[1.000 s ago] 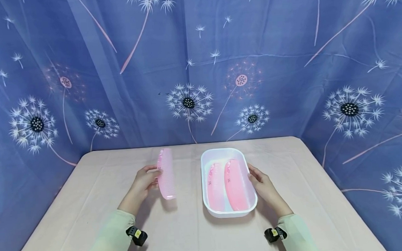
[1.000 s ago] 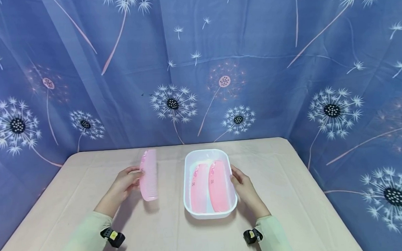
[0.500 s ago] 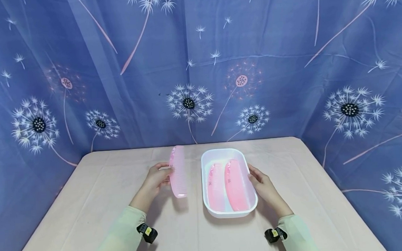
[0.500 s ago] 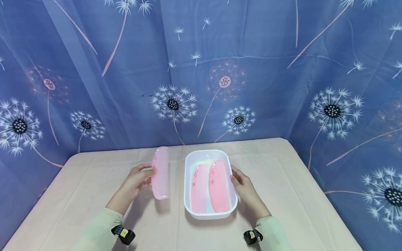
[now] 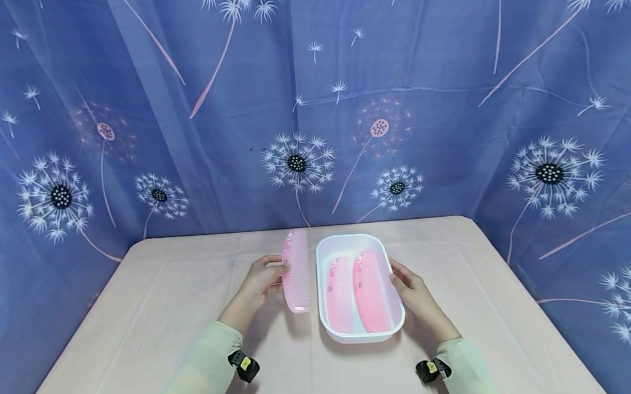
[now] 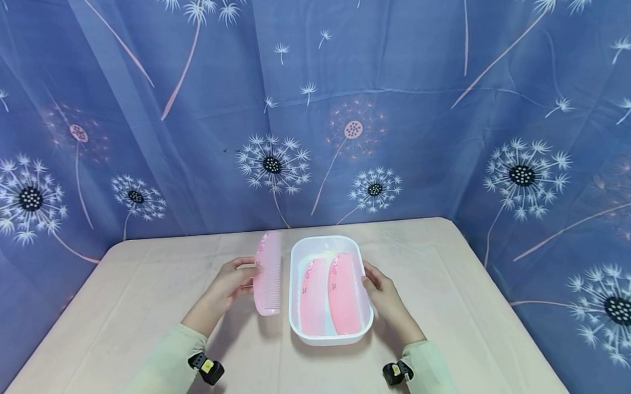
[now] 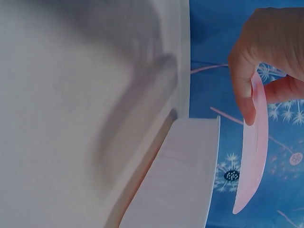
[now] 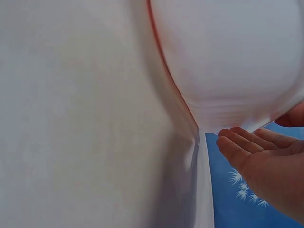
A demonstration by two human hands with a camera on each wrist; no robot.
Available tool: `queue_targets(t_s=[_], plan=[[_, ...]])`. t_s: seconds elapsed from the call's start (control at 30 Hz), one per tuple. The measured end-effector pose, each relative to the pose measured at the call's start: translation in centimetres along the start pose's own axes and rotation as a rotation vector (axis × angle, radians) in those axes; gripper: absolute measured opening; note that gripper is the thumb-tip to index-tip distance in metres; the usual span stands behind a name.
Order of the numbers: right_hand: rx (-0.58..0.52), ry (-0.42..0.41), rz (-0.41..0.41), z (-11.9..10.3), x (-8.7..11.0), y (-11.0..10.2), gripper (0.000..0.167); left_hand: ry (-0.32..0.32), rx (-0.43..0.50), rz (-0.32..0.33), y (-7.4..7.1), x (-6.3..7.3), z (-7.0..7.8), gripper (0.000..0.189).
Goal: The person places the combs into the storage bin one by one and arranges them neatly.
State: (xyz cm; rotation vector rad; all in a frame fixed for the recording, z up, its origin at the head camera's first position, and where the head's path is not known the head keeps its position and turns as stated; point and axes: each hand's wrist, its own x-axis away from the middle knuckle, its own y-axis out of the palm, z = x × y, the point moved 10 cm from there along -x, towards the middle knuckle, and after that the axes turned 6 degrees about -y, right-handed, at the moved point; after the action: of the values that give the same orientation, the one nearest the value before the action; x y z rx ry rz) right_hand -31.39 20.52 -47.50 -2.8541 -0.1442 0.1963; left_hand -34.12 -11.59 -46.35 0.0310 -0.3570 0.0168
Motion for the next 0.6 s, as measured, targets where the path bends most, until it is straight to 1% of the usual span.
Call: queue_targets(t_s=[0.4,0.53,0.6], plan=[[0.006,0.013,-0.009,-0.1,0.2,0.0,0.048,0.001,0.009,-0.043,2.3,0.1,-0.3,0.035],[0.006,0.009,-0.007,-0.2,0.2,0.0,0.047,0.001,0.001,-0.045,2.8,0.2,-0.3,0.035],[0.005,0.005,-0.006,-0.2,0.2,0.0,0.047,0.011,-0.011,-0.046,3.1,0.3,-0.2,0.035]])
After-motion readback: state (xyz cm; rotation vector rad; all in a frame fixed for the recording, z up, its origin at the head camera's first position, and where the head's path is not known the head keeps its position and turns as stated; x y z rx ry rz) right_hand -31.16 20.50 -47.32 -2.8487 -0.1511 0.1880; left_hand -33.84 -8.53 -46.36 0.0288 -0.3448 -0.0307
